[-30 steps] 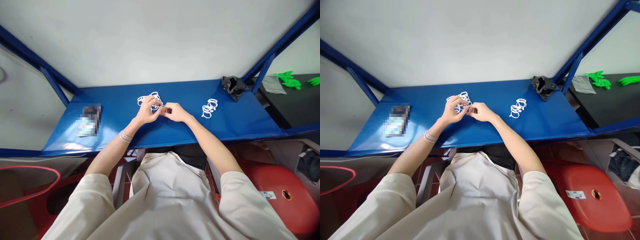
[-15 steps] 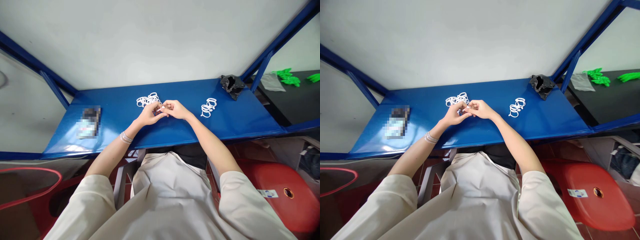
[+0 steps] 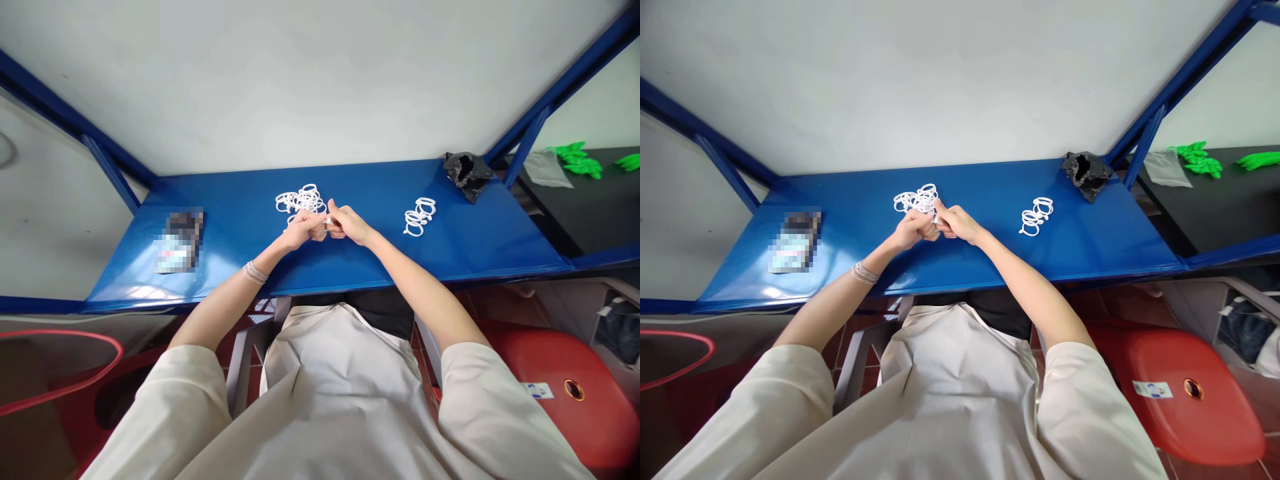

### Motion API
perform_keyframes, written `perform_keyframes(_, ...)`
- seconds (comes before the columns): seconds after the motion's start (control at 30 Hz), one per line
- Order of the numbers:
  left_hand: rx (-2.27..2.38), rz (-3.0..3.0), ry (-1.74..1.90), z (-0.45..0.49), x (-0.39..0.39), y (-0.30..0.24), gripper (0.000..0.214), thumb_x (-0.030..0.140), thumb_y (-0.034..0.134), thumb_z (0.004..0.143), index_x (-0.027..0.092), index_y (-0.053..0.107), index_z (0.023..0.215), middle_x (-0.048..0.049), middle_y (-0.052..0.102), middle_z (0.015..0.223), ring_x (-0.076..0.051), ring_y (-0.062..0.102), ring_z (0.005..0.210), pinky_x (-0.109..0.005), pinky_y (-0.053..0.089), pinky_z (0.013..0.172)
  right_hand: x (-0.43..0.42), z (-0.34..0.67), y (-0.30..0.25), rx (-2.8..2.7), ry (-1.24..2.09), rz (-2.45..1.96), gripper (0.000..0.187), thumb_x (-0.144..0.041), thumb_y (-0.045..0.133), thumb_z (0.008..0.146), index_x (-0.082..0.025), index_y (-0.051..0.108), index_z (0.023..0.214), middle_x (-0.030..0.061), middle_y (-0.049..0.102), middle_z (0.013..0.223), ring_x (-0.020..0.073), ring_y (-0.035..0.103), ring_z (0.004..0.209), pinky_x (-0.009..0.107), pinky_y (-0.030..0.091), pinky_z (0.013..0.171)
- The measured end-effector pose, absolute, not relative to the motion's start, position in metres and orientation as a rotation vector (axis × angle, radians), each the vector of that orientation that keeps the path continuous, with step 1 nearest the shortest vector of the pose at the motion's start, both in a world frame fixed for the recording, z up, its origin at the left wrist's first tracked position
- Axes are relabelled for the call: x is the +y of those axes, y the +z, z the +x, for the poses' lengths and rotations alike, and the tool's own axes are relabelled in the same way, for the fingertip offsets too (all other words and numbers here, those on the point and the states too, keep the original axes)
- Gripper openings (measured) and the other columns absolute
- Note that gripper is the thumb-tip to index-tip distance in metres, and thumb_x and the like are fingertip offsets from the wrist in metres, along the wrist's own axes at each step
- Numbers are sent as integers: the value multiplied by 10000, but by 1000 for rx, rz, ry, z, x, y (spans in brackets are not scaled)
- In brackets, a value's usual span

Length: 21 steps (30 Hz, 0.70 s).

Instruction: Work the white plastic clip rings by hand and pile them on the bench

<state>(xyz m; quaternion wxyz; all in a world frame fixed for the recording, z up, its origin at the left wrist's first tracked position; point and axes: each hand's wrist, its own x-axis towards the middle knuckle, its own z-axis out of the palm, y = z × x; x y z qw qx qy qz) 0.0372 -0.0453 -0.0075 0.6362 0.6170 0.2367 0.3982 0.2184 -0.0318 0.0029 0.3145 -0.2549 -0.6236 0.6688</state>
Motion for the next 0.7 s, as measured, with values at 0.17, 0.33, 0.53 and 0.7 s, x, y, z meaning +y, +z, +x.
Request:
perform_keyframes(0.17,548,1376,914,41,-48,-7,909,815,804,883,215,249,484,74,178,485,-57,229,443,-291,261,472,-35,211,2,-1510,1831,-711,882,-937,532,994,-260,237,510,-103,184,460,46,177,430,234,212,427)
perform_keyframes(0.33,525,1387,937,40,-49,-2,918,809,806,881,222,221,486,65,180,487,-64,214,441,-297,248,457,-36,209,2,-1440,1861,-696,917,-961,559,962,-257,228,477,-100,154,453,57,174,438,251,229,449)
perform_keyframes(0.53,591,1498,1082,37,-44,-5,863,830,742,931,224,306,500,55,245,481,-81,277,436,-296,278,446,-34,212,5,-1391,1826,-736,873,-969,556,961,-254,323,518,-76,228,460,97,319,444,287,356,497)
perform_keyframes(0.7,752,1603,1320,35,-37,-15,683,762,789,952,213,493,672,46,469,547,-74,447,465,-256,378,473,-30,219,4,-1372,1809,-697,663,-808,690,1003,-228,550,713,-54,423,567,129,468,525,291,458,541)
